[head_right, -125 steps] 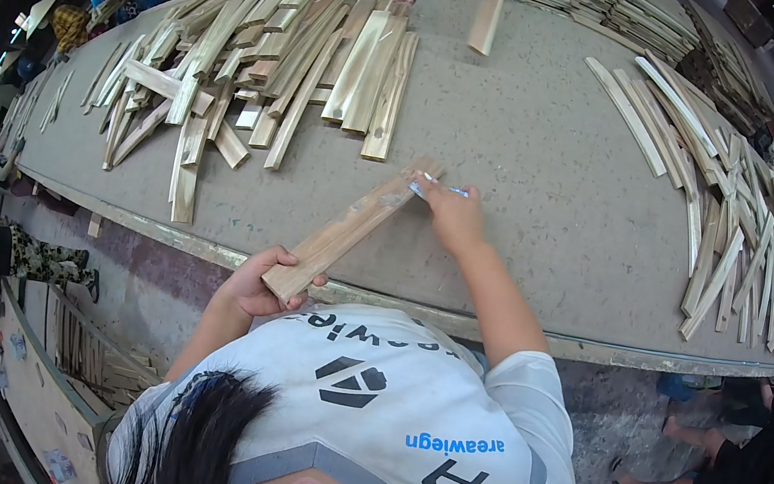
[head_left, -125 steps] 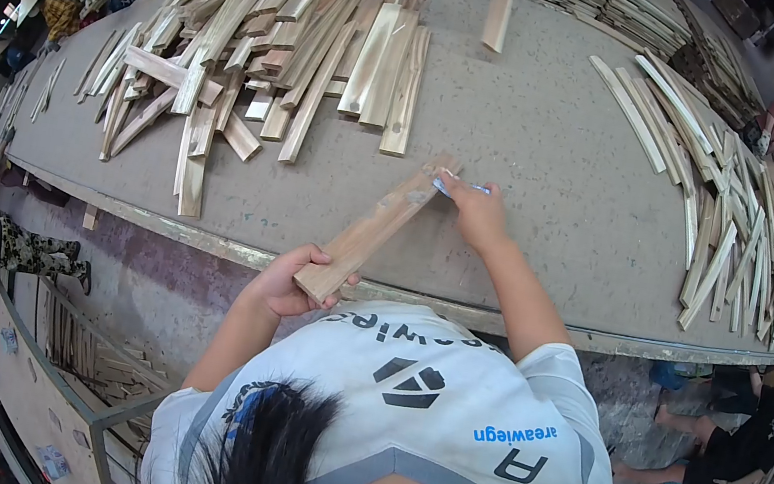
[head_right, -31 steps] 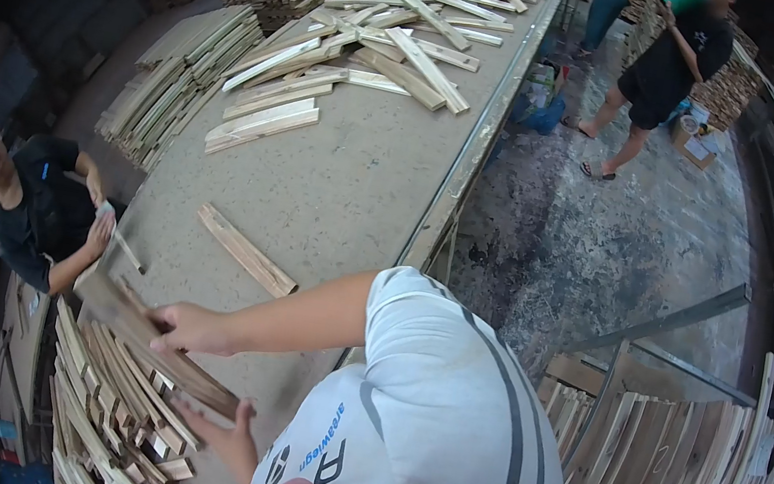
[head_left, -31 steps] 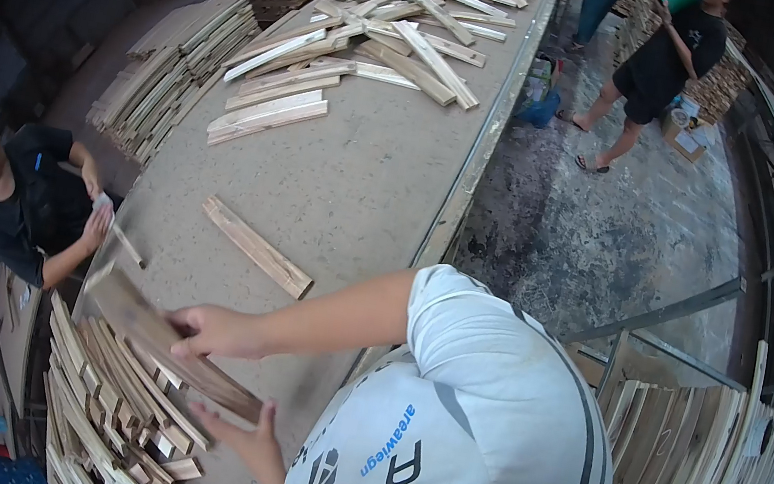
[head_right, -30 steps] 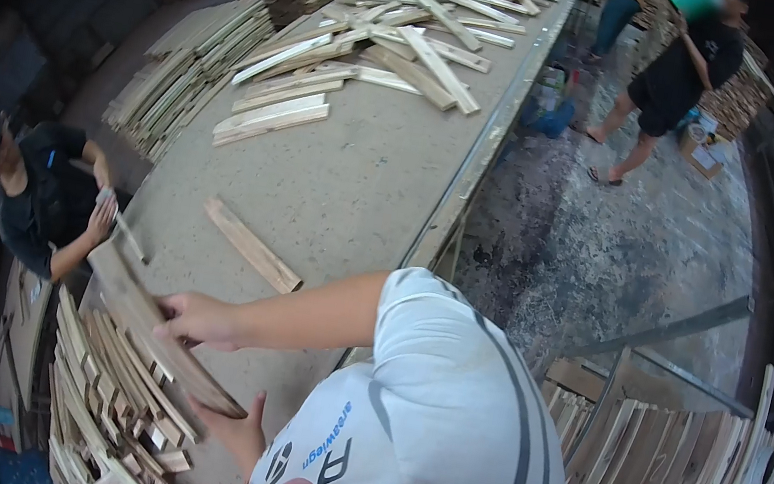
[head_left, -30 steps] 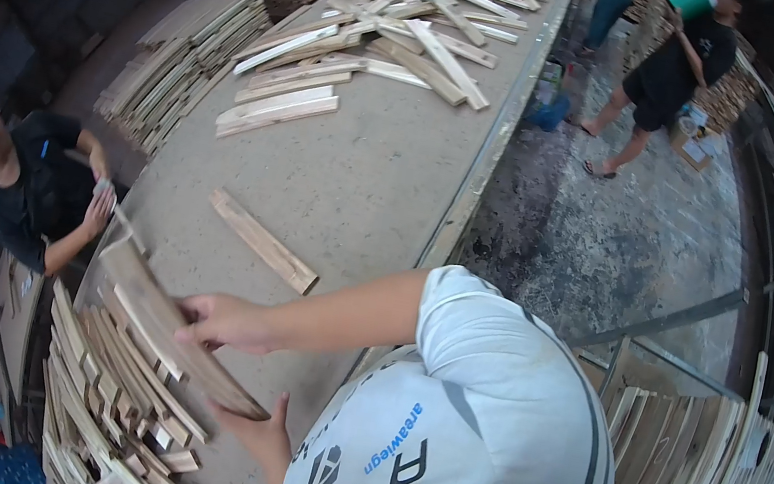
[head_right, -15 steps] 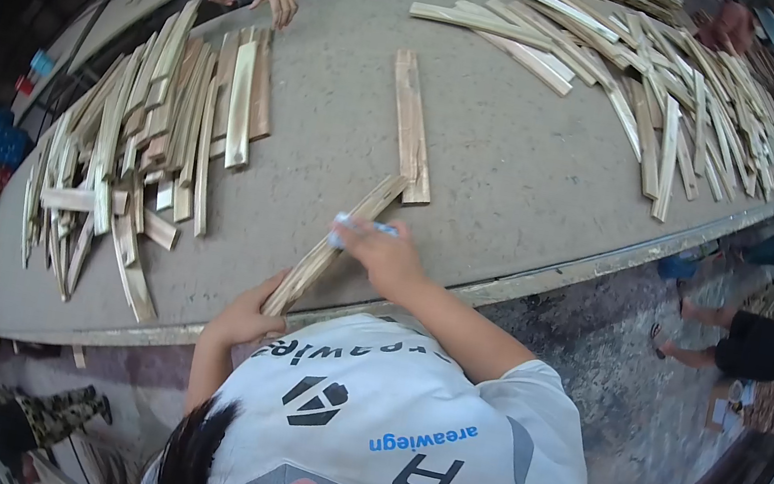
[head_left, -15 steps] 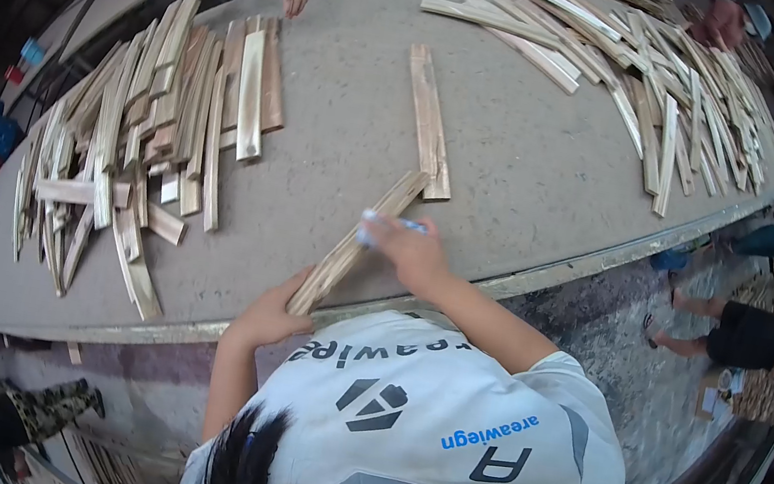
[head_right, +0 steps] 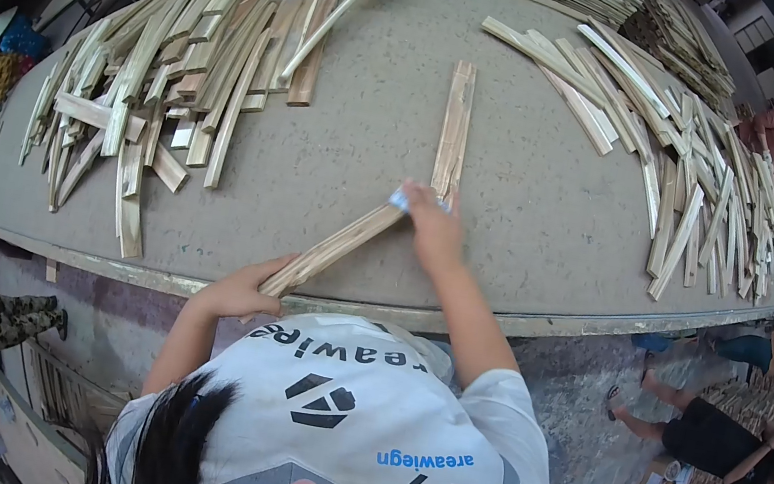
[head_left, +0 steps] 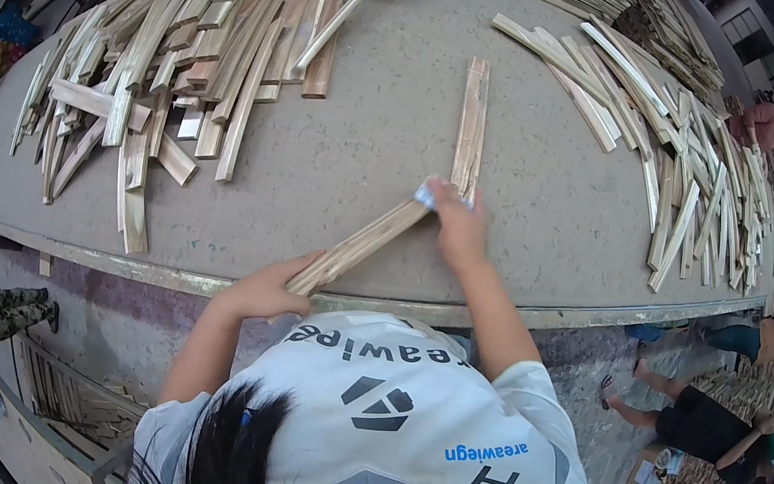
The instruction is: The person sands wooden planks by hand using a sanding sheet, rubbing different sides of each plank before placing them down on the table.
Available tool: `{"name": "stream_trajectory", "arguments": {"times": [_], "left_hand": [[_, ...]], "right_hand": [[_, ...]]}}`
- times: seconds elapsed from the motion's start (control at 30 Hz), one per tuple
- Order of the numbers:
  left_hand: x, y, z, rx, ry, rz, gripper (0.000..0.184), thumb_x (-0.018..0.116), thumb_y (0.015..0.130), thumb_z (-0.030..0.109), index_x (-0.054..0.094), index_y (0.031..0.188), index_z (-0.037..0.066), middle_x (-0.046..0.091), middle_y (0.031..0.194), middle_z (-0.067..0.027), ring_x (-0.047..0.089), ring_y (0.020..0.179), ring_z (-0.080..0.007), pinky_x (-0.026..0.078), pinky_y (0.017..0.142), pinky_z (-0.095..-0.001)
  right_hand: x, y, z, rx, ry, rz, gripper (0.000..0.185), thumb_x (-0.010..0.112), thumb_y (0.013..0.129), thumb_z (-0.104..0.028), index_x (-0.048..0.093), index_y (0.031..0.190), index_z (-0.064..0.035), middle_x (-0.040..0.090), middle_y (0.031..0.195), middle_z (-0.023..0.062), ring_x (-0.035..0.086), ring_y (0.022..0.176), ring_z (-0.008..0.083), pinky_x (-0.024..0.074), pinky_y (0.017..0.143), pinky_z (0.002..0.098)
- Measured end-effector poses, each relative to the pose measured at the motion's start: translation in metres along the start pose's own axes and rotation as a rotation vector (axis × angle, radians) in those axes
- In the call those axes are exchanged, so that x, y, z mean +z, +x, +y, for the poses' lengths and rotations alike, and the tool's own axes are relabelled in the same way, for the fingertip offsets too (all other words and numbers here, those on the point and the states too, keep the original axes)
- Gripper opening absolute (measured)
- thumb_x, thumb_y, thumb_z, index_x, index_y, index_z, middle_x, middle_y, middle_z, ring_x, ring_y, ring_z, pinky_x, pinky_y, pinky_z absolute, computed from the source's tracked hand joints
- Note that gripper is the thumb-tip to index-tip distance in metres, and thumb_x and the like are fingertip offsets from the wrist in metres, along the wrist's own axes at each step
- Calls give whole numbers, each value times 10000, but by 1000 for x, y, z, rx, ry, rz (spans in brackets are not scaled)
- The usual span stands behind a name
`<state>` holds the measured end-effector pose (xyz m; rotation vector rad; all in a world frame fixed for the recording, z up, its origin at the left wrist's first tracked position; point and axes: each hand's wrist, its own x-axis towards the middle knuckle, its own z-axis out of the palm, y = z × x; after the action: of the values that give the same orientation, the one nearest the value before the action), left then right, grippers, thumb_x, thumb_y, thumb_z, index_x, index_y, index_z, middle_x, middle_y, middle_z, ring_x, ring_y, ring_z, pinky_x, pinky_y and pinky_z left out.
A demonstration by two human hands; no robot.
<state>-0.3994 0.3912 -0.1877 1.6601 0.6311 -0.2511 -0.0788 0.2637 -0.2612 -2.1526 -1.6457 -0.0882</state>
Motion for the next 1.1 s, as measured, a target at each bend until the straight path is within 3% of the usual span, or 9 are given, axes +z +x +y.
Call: {"name": "stream_trajectory", "arguments": {"times": [0.07,0.2,0.27,0.4,0.6,0.63,0.77,0.9,1.1], "left_hand": [[1,1,-7,3,-52,-11,940,696,676,163,353,1540,23,588,1342,-175,587,1154,-239,457,1001,-305],[-3,2,-20,133,-112,-40,923,703,684,139,368,1539,42,599,1286,-133,581,1096,-196,464,966,-297],[-6,1,-17,55,-160,-87,915,713,687,134,378,1533,39,570,1341,-130,546,1168,-202,434,1011,-306],[-26,4,-22,-71,-89,-133,853,737,708,164,427,1492,34,575,1342,-127,525,1224,-198,410,1052,-317],[-42,78,10,-34,19,-47,791,729,751,179,435,1474,57,634,1112,-94,606,1009,-157,508,848,-295],[-37,95,11,-102,-257,-108,791,705,769,149,402,1495,78,605,1068,-74,593,933,-128,500,759,-280],[-17,100,20,-115,-774,-200,816,637,797,36,308,1538,130,516,1006,-36,515,752,-76,436,594,-241],[-8,84,8,-57,-857,-167,837,632,787,-6,291,1539,132,484,1084,-39,493,728,-98,428,593,-247],[-9,52,2,-123,-1067,-254,939,653,770,-6,220,1591,132,458,1100,-47,481,757,-105,430,600,-247]], "right_hand": [[4,-3,-1,16,-10,17,521,451,926,-6,520,1433,-104,671,1279,126,551,1329,219,222,1184,604],[6,-21,-25,-379,202,-130,611,500,880,30,470,1474,-113,628,1362,107,531,1344,261,161,1199,624],[22,-17,26,47,31,11,691,522,826,82,460,1483,-124,611,1396,70,524,1354,259,142,1208,615],[-32,1,63,447,115,356,793,397,795,183,393,1538,-94,541,1481,94,459,1416,235,195,1223,497],[-50,-3,46,554,636,589,917,286,727,223,287,1589,-92,510,1515,109,418,1447,251,296,1159,280],[-51,-8,36,581,623,576,917,286,727,223,287,1589,-92,510,1515,109,418,1447,251,296,1159,280],[-37,-10,3,387,512,311,874,355,739,186,320,1572,-78,502,1521,109,456,1423,241,340,1101,368],[-31,-10,-38,102,356,18,852,386,710,161,352,1539,-32,499,1516,127,465,1408,257,317,1087,409],[-26,21,-62,-101,288,29,786,457,755,126,420,1508,-98,566,1447,82,511,1344,234,348,1016,436]]}}
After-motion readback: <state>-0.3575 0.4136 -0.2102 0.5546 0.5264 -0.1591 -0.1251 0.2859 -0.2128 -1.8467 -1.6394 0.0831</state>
